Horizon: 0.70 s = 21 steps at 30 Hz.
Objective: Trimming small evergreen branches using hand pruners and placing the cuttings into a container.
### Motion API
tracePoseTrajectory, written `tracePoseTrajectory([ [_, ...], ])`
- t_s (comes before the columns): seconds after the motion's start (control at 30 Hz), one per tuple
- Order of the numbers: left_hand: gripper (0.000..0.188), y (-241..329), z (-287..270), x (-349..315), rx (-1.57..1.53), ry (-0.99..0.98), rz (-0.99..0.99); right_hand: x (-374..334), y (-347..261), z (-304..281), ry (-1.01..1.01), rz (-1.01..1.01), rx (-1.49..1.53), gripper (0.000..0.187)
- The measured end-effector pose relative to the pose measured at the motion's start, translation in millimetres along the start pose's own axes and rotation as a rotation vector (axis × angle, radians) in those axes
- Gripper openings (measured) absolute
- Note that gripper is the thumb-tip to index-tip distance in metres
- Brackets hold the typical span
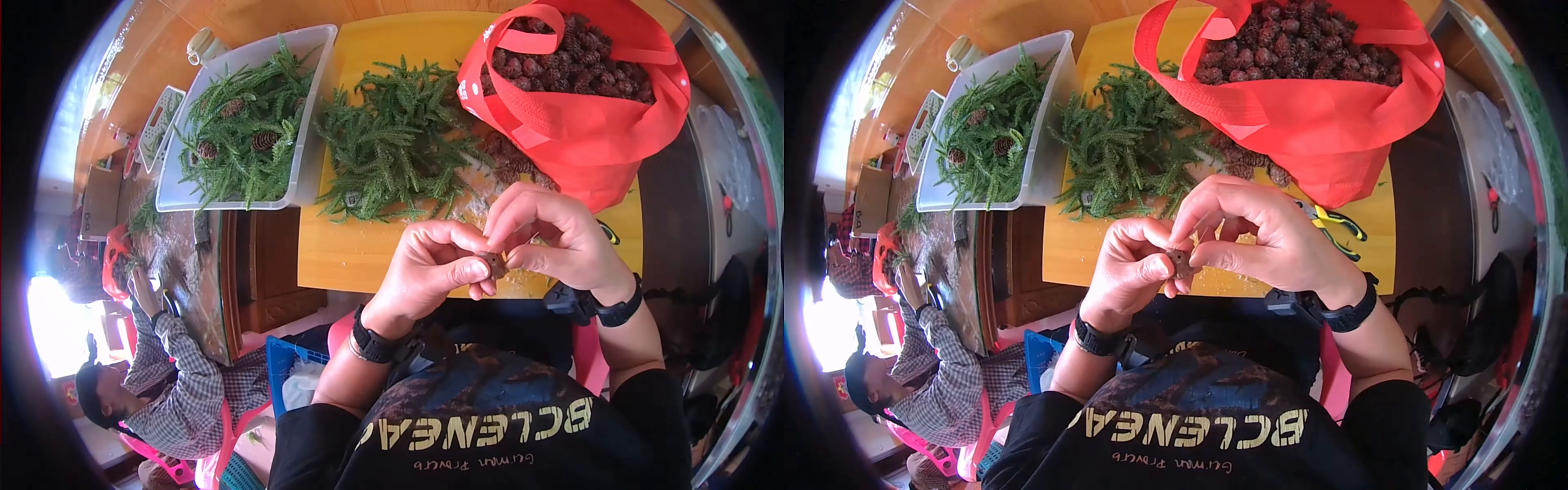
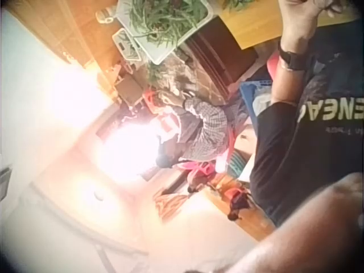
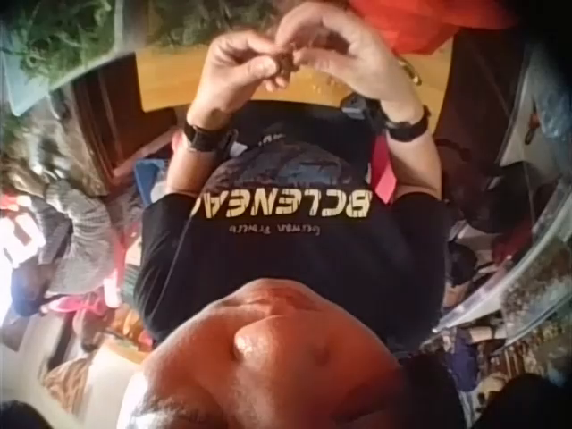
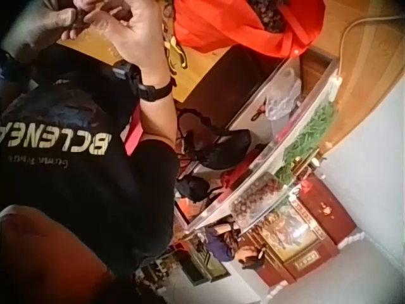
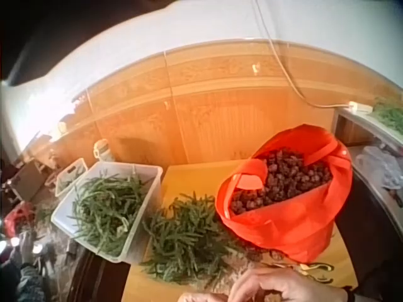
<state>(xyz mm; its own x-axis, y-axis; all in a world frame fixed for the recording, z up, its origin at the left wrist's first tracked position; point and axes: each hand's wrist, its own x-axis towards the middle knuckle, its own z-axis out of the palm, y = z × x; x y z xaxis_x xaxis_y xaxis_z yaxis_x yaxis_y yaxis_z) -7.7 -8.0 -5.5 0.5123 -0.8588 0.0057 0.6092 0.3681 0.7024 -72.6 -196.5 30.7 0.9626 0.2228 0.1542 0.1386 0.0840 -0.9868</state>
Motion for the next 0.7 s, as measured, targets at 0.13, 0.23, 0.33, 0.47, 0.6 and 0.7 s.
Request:
tracePoseTrajectory([
  [0.13,0.018,1.9,1.1,0.6,0.018,-0.004,-0.016,-1.7,1.6,2.0,0.012,-0.007,0.023,0.016],
  [0.23,0.018,1.5,2.3,0.6,0.027,0.004,0.001,-2.0,6.2,5.9,0.051,-0.051,0.044,0.015],
  [0.33,0.019,3.5,5.2,3.7,0.064,0.013,0.035,-3.9,13.4,4.3,0.09,-0.139,-0.025,0.016],
  [0.47,0.02,6.0,10.5,5.7,0.194,0.039,0.113,-5.6,12.7,1.7,0.132,-0.186,-0.204,0.017],
  [0.6,0.02,5.8,12.2,7.9,0.333,0.071,0.159,-5.7,7.7,2.3,0.16,-0.134,-0.225,0.015],
  [0.7,0.018,3.9,14.6,10.5,0.54,0.143,0.247,-5.5,7.3,4.5,0.197,-0.029,-0.187,0.013],
])
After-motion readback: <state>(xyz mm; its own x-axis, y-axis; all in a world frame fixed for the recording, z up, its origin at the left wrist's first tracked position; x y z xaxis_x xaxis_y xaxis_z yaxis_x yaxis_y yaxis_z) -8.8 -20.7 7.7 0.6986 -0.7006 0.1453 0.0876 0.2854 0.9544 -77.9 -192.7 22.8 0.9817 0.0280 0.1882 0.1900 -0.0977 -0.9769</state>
